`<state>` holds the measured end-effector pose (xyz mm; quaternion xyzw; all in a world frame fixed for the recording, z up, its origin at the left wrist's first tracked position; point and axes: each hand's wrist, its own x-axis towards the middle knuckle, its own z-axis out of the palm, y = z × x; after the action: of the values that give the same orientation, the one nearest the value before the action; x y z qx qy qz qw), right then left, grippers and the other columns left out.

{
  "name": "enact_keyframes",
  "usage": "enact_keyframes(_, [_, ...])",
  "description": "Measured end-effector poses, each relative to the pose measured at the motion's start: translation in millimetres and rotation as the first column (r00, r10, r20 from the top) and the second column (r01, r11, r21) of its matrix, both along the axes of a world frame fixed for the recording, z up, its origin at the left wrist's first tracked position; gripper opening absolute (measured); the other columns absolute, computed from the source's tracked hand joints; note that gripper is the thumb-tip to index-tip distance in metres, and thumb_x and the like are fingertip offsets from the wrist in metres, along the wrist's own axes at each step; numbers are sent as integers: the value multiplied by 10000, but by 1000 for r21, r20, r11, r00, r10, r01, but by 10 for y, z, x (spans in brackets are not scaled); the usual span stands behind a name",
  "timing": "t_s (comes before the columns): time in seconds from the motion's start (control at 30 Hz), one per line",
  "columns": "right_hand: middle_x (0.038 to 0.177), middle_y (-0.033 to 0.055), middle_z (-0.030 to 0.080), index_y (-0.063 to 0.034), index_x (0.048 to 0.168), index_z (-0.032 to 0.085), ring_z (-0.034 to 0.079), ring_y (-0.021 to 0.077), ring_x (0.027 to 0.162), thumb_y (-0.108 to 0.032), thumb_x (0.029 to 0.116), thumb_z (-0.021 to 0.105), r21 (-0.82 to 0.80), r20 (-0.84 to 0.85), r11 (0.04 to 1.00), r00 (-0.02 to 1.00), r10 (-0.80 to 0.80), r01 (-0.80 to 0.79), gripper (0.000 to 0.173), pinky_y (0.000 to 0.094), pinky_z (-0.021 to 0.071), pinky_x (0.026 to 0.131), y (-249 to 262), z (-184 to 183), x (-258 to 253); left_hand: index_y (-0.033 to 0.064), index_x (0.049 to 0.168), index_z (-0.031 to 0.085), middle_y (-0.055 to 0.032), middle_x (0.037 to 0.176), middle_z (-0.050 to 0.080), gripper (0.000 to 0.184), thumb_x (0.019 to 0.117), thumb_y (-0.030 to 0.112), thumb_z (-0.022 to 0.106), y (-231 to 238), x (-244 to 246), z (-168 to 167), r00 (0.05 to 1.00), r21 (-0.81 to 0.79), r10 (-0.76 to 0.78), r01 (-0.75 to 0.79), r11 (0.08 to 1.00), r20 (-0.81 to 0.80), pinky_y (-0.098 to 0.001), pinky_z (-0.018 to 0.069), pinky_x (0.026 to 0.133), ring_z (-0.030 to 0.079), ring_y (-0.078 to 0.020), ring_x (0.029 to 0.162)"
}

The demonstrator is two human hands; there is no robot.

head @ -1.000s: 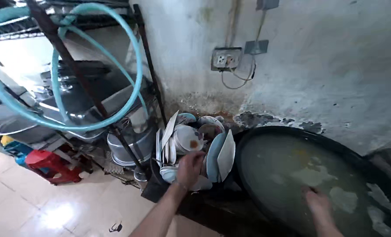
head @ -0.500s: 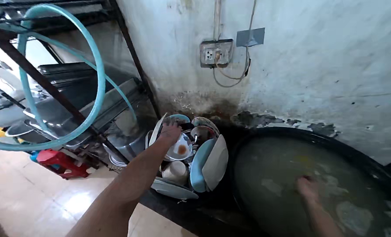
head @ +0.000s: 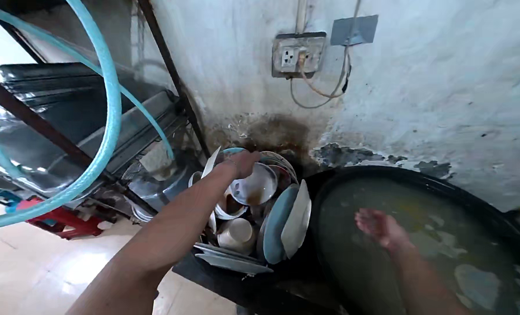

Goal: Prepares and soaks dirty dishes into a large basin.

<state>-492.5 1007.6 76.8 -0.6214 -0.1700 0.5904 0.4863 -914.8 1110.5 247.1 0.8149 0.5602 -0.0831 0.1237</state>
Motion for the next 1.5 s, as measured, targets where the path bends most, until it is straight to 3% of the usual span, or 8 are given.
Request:
enact_keyframes(0.2, [998, 108, 719, -10, 1201, 623, 729, 203, 835, -216, 1091, 432, 266, 329, 834, 859, 392, -483, 302, 377, 625, 763, 541, 1722, -1660, 136, 1428, 604, -207, 1321, 654, 485, 954, 33, 614, 187, 214, 158, 993, -6, -115, 115, 993, 6, -653, 510, 971, 619, -436, 1224])
enact_keyframes(0.33, [1344, 278, 583, -100, 1450, 511, 620, 475, 1161, -298, 895, 792, -292, 917, 734, 38, 397, -613, 652, 695, 506, 922, 932, 2007, -2468, 149, 1347, 654, -210, 1283, 662, 348, 1017, 90, 560, 233, 292, 260, 984, 101, -176, 172, 980, 33, -661, 535, 887, 650, -444, 1160])
enact_keyframes(0.43, [1261, 316, 634, -61, 1410, 558, 614, 525, 1171, -317, 1020, 623, -349, 927, 741, -93, 365, -573, 471, 745, 468, 935, 1110, 1799, -2408, 177, 1377, 652, -149, 1317, 678, 385, 1039, 65, 508, 319, 230, 166, 913, 314, -339, 261, 913, 228, -602, 541, 956, 659, -374, 1200])
enact_keyframes(0.57, [1157, 338, 667, -23, 1397, 552, 660, 546, 1069, -162, 1048, 551, -103, 994, 892, -9, 111, -441, 375, 743, 502, 884, 825, 1618, -1835, 161, 1483, 538, -168, 1414, 606, 476, 1014, 179, 618, 508, 182, 121, 920, 217, -171, 97, 971, 352, -587, 537, 991, 632, -373, 1246])
enact_keyframes(0.77, [1313, 369, 575, -37, 1546, 366, 630, 544, 1119, -161, 1053, 511, -65, 943, 985, 332, 9, 157, 528, 724, 516, 884, -316, 630, -471, 30, 1141, 728, -199, 1146, 708, 241, 942, 154, 674, 154, 315, -270, 885, -144, -401, 440, 886, 236, -636, 520, 954, 668, -388, 1111])
enact_keyframes(0.97, [1373, 316, 563, -29, 1560, 314, 656, 459, 1140, -143, 1008, 528, -141, 885, 878, 456, -95, 457, 603, 636, 561, 897, -972, -150, -80, 43, 1458, 508, -284, 1247, 625, 722, 1045, 631, 434, -553, 509, -148, 835, -590, 283, 61, 805, 472, -601, 545, 815, 667, -415, 982])
enact_keyframes(1.1, [1053, 250, 650, 10, 1443, 385, 701, 307, 702, -68, 1023, 455, -121, 483, 858, 785, -388, 499, 433, 454, 611, 587, -998, -309, -146, 23, 1414, 533, -265, 1265, 635, 531, 1084, 437, 497, -688, 583, -309, 854, -569, 315, -27, 822, 414, -603, 528, 932, 660, -400, 1104])
enact_keyframes(1.5, [732, 149, 661, -3, 1212, 520, 627, 203, 495, -159, 1068, 403, 4, 178, 997, 981, -78, 78, 242, 324, 550, 464, -423, 1274, -962, 20, 1283, 629, -248, 1217, 666, 377, 1057, 310, 550, -964, 753, 39, 969, -331, 227, -183, 926, 99, -633, 524, 924, 651, -421, 1147])
